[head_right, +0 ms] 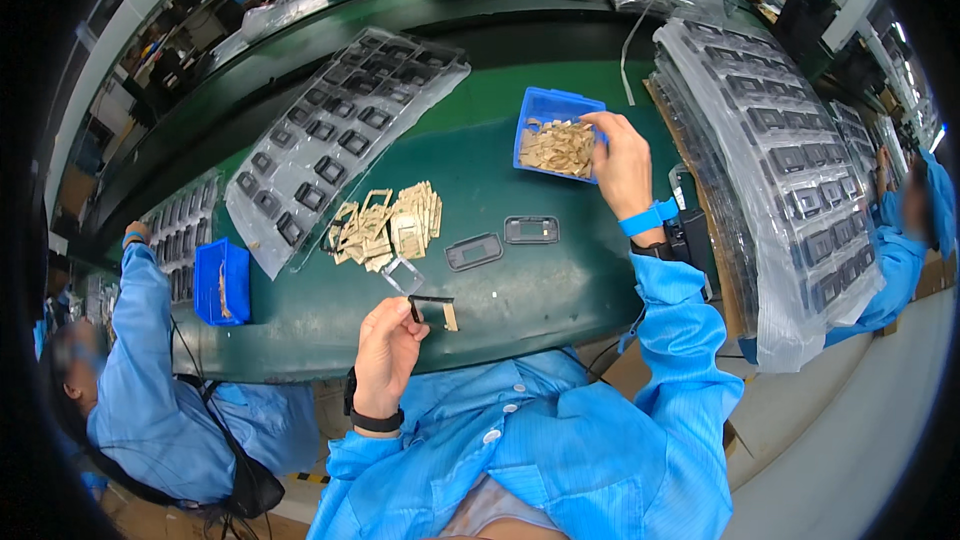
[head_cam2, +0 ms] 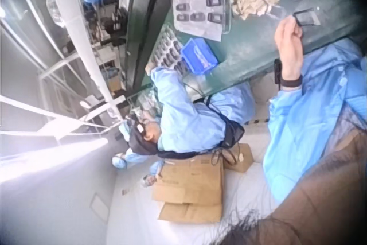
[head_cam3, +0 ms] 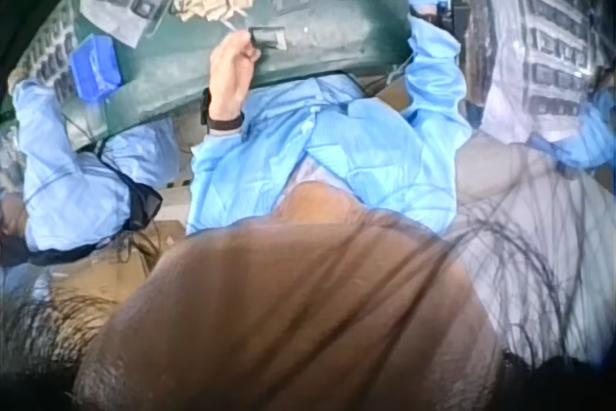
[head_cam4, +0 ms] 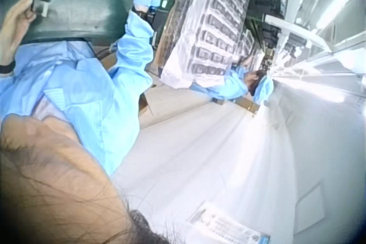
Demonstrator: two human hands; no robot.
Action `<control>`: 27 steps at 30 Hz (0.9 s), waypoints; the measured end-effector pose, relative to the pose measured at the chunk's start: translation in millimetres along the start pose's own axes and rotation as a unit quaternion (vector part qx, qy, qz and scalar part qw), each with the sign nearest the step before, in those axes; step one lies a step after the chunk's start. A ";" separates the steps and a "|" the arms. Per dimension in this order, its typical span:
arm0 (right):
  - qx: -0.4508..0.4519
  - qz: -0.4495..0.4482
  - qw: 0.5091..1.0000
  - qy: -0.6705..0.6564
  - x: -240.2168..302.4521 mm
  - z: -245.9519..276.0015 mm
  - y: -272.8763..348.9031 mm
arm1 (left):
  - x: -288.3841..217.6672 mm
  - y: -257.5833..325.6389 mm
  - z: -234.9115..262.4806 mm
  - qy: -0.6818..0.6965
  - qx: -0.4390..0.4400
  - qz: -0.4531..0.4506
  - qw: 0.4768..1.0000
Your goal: Assembling the housing and internal display components of a small electronic device at a factory workstation.
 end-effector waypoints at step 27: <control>0.520 -0.415 0.582 -0.467 113.5 -2.8 133.3 | -25.5 -26.3 -2.1 -0.019 -0.033 -0.041 0.998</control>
Point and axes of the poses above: each hand's wrist, its own y-axis away from the middle knuckle, its own z-axis out of the back of the hand, x = y × z, the point moved 2 cm from there along -y, towards the middle knuckle, and after that the axes turned 13 degrees about -z, right-handed, at the moved point
